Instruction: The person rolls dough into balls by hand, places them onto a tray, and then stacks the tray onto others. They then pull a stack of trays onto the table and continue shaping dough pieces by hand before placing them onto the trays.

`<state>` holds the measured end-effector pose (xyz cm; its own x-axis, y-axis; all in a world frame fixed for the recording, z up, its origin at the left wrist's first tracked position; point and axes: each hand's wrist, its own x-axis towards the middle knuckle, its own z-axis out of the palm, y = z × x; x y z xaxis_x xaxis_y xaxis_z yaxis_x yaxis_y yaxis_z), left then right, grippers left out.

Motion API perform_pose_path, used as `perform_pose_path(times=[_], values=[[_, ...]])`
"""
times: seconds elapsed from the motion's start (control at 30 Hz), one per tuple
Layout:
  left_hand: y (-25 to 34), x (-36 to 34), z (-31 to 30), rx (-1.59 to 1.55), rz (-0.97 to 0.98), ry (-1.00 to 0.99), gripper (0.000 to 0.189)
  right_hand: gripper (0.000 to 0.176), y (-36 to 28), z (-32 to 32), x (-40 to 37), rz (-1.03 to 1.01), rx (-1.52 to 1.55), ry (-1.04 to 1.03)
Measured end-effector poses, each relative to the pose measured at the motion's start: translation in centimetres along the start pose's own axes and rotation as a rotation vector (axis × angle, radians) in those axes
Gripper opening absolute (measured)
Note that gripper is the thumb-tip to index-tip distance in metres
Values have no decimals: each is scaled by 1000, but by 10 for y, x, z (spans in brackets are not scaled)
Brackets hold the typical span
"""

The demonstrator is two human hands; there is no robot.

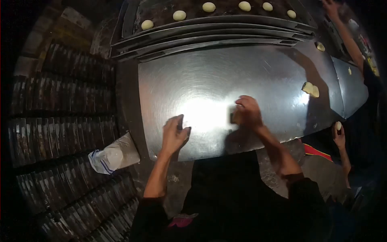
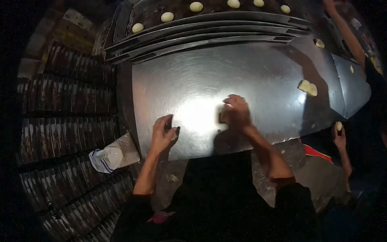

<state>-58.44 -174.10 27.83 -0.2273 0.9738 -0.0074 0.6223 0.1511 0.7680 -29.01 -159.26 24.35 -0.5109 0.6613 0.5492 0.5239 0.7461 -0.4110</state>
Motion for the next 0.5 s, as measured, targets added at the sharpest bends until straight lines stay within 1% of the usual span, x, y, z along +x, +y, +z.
perform_pose_path(times=[0.07, 0.1, 0.13, 0.2, 0.23, 0.27, 0.3, 0.33, 0.37, 0.4, 0.43, 0.47, 0.5], values=[[-24, -9, 14, 224, 351, -120, 25, 14, -20, 14, -3, 360, 190, -566], [-45, -17, 13, 281, 511, -157, 12, 14, -19, 29, -28, 142, -155, -631], [-60, -7, 3, 285, 512, -141, 12, 14, -8, 18, -33, 127, -159, -625], [-78, 7, -6, 534, 428, -74, 8, 16, 25, -5, -39, -55, -118, -487], [-69, 28, 3, 408, 425, 116, 7, 14, 34, 7, -25, -4, -112, -403], [-52, 51, 15, 373, 348, 215, 8, 12, 39, 28, -1, 54, -101, -320], [-41, 71, 32, 299, 209, 256, 13, 7, 24, 51, 35, 71, -134, -170], [-25, 81, 48, 123, 71, 251, 16, 7, 16, 76, 54, -35, -153, 35], [-9, 63, 56, 126, 37, 72, 17, 10, -4, 81, 40, 187, -76, -221], [2, 67, 58, 132, 39, -76, 18, 15, -7, 84, 48, 385, -11, -438], [-3, 49, 52, 194, 157, -102, 18, 18, 3, 84, 15, 107, -44, -262], [-18, 27, 44, 261, 286, -113, 18, 20, 18, 70, -1, -47, -58, -161], [-45, 15, 36, 292, 375, -84, 18, 22, 33, 57, -17, -198, -88, -54]])
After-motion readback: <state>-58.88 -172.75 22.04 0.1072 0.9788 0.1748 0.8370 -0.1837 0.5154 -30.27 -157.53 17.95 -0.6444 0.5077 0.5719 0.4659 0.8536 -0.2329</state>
